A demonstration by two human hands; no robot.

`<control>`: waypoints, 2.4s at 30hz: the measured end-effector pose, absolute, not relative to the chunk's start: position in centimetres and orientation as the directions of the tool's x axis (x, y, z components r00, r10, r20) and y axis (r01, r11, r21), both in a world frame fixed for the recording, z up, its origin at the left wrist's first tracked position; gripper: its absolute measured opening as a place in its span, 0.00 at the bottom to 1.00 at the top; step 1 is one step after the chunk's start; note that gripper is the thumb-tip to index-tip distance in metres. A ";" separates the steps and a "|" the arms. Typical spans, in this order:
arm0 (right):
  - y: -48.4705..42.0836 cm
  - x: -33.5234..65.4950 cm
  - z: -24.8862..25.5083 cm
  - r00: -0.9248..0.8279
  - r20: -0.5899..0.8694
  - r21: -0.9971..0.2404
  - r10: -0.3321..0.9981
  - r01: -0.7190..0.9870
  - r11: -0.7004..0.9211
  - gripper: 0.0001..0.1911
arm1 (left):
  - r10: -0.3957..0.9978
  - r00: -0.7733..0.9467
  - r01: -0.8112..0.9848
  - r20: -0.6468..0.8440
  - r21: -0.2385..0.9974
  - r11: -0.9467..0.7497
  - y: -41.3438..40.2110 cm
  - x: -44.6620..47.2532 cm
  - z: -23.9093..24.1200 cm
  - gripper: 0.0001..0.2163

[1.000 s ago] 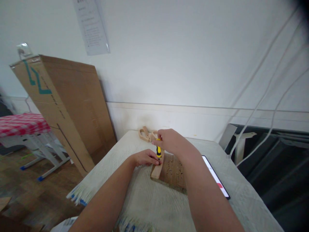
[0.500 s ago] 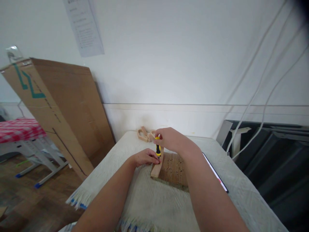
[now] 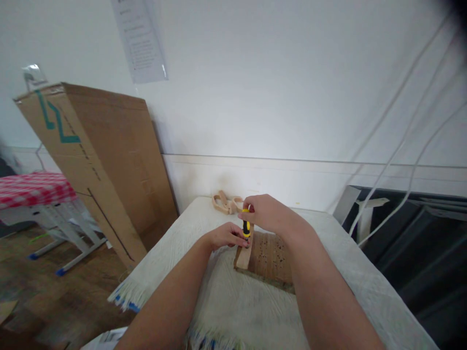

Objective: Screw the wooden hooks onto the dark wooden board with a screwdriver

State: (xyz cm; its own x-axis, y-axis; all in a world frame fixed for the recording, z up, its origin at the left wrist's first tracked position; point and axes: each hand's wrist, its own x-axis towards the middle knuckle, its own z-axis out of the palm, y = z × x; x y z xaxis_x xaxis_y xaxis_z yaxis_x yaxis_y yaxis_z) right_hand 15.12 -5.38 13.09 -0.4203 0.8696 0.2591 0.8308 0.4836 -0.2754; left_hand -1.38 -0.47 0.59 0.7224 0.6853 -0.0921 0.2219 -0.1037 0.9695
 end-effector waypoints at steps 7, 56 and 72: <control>-5.2 15.9 13.4 -0.434 0.253 -0.282 0.865 0.822 0.495 0.11 | 0.715 0.690 0.279 -0.112 0.953 -0.120 -0.3 -1.2 0.6 0.16; -7.0 15.7 0.7 -0.030 0.361 -0.907 0.932 0.221 0.358 0.14 | 0.610 0.774 0.172 -0.170 0.984 0.056 1.3 -1.0 -1.5 0.13; -6.4 15.7 -0.6 0.011 0.348 -0.914 0.937 0.227 0.337 0.15 | 0.592 0.772 0.222 -0.233 0.971 0.093 0.9 -1.2 -0.8 0.11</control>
